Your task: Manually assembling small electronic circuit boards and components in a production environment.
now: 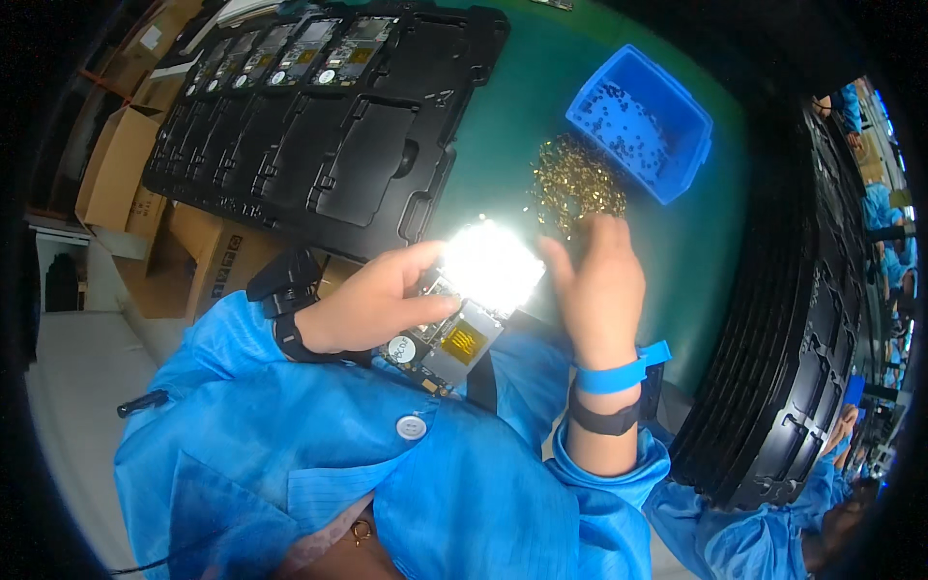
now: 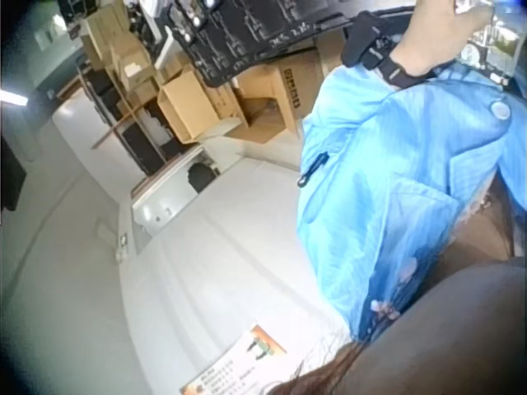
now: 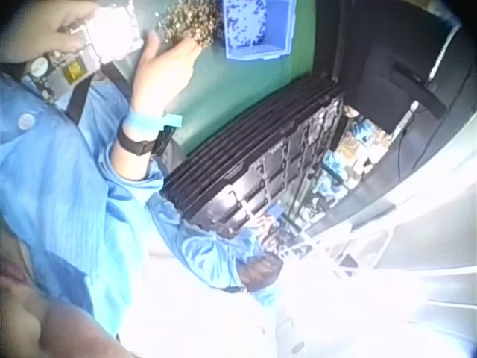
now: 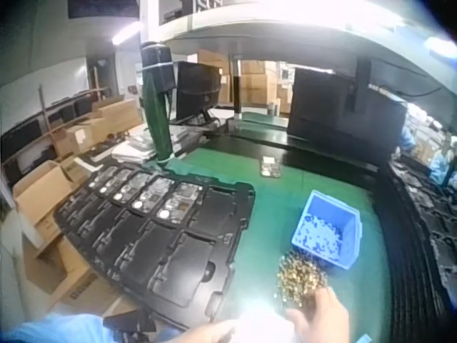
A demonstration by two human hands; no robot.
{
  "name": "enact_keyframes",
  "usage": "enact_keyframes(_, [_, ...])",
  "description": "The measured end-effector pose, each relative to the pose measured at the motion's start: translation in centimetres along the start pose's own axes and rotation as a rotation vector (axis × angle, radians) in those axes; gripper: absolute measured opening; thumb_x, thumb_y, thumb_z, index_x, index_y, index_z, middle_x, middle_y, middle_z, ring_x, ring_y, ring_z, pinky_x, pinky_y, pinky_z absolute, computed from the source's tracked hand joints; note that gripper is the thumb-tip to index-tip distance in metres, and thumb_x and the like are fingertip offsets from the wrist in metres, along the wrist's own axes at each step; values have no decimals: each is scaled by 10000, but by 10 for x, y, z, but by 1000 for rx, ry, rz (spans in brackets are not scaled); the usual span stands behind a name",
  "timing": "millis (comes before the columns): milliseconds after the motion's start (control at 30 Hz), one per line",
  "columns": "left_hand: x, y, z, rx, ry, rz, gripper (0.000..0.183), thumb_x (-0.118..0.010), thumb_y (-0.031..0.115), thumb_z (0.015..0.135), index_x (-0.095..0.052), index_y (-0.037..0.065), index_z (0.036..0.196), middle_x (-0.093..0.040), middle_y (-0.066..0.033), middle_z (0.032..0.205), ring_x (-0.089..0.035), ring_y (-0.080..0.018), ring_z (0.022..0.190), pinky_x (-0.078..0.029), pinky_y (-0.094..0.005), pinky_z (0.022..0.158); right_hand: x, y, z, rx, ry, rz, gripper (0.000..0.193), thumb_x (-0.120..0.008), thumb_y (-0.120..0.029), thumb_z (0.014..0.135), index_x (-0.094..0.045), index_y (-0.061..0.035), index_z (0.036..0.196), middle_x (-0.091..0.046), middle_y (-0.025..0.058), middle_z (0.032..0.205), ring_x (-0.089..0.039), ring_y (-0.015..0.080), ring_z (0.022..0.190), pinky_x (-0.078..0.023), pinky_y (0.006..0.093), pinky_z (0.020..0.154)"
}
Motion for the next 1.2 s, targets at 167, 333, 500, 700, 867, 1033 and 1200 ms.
enact_keyframes(167, [-1,-5,2,-48,22,12,410,-508,5,839,-382,-37,1228,-513,-75,1144,-467,-105,1052,-385,-267,904,-11,1,14,-28,-15,-118,225,-626,-208,764,-503,-30,828,-555,146,847,-559,351,728,-454,420,610])
enact_keyframes(333, [-3,-4,1,-75,13,-5,388,-519,7,838,-398,-31,1204,-516,-68,1122,-471,-99,1033,-391,-266,890,-9,2,23,36,35,-168,136,-599,-155,777,-521,-44,790,-572,138,786,-562,353,699,-453,416,607])
enact_keyframes(500, [-2,-4,0,-79,7,37,391,-528,16,837,-401,-24,1204,-522,-66,1106,-482,-90,998,-407,-261,853,3,5,27,-27,41,9,100,-605,-142,771,-578,-45,772,-596,122,783,-576,327,718,-454,390,620])
enact_keyframes(700, [-1,-5,3,-73,1,31,402,-523,10,837,-392,-29,1215,-515,-73,1126,-470,-100,1031,-389,-267,886,5,11,27,-76,38,95,130,-636,-161,759,-611,-36,783,-614,128,748,-593,297,685,-461,348,621])
enact_keyframes(867, [-3,-6,6,-69,-5,58,413,-522,5,835,-383,-37,1222,-500,-82,1155,-445,-114,1085,-362,-275,930,12,14,27,-145,33,155,154,-667,-161,738,-634,-17,781,-630,132,740,-602,245,662,-463,316,629])
enact_keyframes(1033, [-6,4,6,-143,24,-86,523,-501,5,836,-268,-31,1303,-427,-104,1245,-429,-156,1136,-342,-285,957,18,9,25,-87,98,192,142,-660,-140,741,-627,-7,778,-625,130,735,-598,241,655,-460,308,620])
enact_keyframes(1200, [4,21,2,-349,92,136,659,-502,25,821,-149,2,1376,-371,-142,1309,-387,-200,1196,-304,-319,994,39,-15,7,70,84,416,90,-667,-64,717,-609,0,742,-599,106,684,-578,216,627,-447,280,592])
Point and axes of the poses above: each hand's wrist, its own z-axis towards the middle knuckle, its own x-axis out of the back of the hand, y = z × x, the point moved 8 cm from there along z, towards the middle knuckle
